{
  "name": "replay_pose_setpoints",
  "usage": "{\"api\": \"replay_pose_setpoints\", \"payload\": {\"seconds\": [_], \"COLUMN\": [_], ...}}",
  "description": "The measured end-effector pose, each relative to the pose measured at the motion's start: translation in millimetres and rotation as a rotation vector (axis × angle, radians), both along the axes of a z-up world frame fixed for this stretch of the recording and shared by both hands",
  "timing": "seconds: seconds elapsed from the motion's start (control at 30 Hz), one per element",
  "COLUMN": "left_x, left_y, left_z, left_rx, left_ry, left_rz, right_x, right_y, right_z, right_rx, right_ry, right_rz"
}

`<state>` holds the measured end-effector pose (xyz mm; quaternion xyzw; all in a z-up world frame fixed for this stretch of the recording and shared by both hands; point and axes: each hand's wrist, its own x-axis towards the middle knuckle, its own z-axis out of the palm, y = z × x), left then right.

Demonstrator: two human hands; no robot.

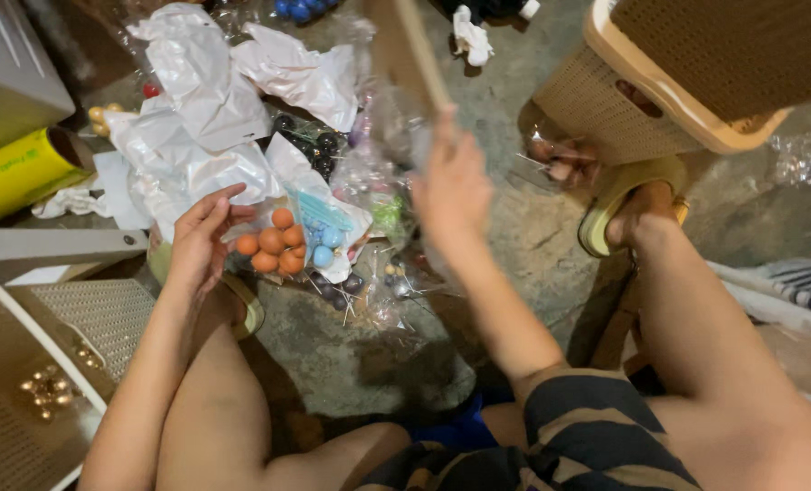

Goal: The person puts small decorative balls and plush items into clear plastic bags by hand and staples some of the bags closed.

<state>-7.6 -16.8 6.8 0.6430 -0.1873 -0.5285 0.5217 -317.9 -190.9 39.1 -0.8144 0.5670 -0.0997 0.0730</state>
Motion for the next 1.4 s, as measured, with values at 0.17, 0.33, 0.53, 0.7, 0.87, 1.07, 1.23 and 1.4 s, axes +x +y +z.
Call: {"api": "replay_pose_setpoints", "payload": {"seconds": [0.17,0.33,0.53,0.7,0.87,1.07,1.23,1.4], "left_x": [-0.6,-0.2,-2.0,-9.6,-10.0,-16.3,-17.0,-11.8], "left_y": [3.6,7.1,7.7,2.2,-5.4,-16.8,-10.9,-5.7], "left_z": [2.4,3.2,8.6,8.5,-9.9,-20.2,-10.7,-7.0], "left_rx": [-0.050,-0.046,-0.070,-0.047,-0.121,-0.256,-0.257,-0.240], "left_ry": [0.005,0.006,0.018,0.020,0.155,0.176,0.130,0.152], "left_rz": [-0.001,0.012,0.006,-0.011,0.025,0.107,0.079,0.055], "right_x": [24.8,26.7,-34.5,-113.9,-192.9,-202.9,-206.5,-248.2], "right_y": [27.4,30.2,-55.1,-170.4,-207.2,-166.2,-163.7,-181.5], "right_z": [18.0,26.8,-16.6,-87.6,-98.3,-125.8,-174.0,-180.1], "right_rx": [-0.179,-0.235,0.087,0.569,0.847,0.547,0.169,0.064], "right_ry": [-0.026,-0.025,-0.084,-0.688,0.175,0.165,0.425,0.230], "right_rz": [0.137,0.201,0.067,-0.026,-0.014,0.302,0.120,0.063]}}
